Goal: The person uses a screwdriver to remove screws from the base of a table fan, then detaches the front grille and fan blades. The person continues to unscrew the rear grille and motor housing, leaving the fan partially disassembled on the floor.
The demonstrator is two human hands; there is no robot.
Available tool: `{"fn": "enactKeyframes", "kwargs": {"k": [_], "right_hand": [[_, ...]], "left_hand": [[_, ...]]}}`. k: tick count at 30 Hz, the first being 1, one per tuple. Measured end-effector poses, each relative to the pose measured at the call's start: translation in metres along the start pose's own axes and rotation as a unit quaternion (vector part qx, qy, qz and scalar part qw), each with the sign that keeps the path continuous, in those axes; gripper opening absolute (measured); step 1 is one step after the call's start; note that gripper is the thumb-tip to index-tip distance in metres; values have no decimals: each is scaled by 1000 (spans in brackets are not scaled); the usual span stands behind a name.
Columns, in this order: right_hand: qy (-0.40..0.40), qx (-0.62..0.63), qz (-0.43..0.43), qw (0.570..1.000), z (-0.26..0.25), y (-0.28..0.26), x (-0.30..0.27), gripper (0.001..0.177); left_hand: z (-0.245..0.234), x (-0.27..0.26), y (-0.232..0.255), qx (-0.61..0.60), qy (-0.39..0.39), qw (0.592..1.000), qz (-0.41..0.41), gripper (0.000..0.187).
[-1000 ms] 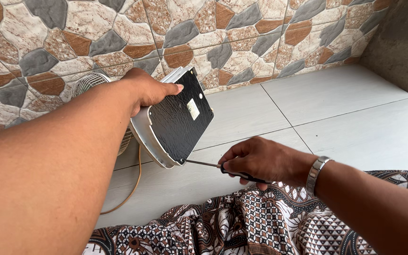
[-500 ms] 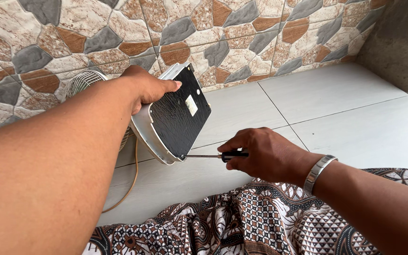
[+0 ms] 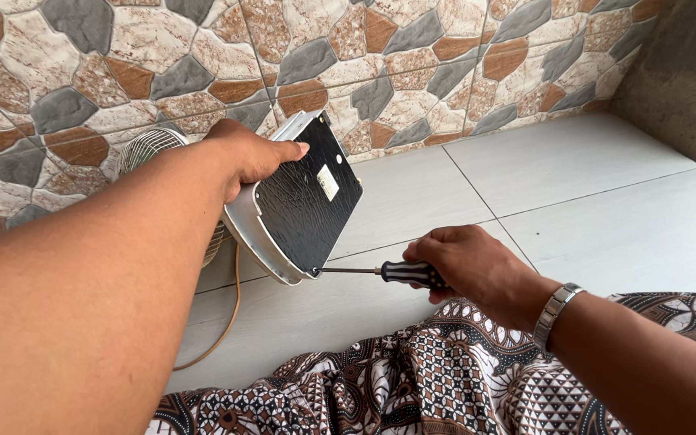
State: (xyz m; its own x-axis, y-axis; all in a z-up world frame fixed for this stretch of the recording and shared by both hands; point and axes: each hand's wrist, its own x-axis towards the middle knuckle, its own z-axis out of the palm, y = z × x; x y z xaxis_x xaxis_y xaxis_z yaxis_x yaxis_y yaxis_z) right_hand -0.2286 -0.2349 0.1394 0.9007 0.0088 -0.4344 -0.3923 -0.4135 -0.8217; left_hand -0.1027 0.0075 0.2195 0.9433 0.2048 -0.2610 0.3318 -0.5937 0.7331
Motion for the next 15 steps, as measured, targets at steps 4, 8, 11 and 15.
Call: {"fn": "enactKeyframes", "kwargs": {"k": [4, 8, 11, 15], "right_hand": [[-102, -75, -19, 992, -4, -8, -6, 46], [-95, -192, -32, 976, -4, -19, -10, 41], [-56, -304, -90, 947, -4, -19, -12, 34], [-16, -354, -278, 893, -1, -7, -5, 39]], "left_hand": [[-2, -1, 0, -18, -3, 1000, -4, 69], [-2, -3, -2, -21, -6, 1000, 0, 69], [-1, -4, -3, 10, 3, 1000, 6, 71], [3, -6, -7, 31, 19, 999, 18, 74]]}}
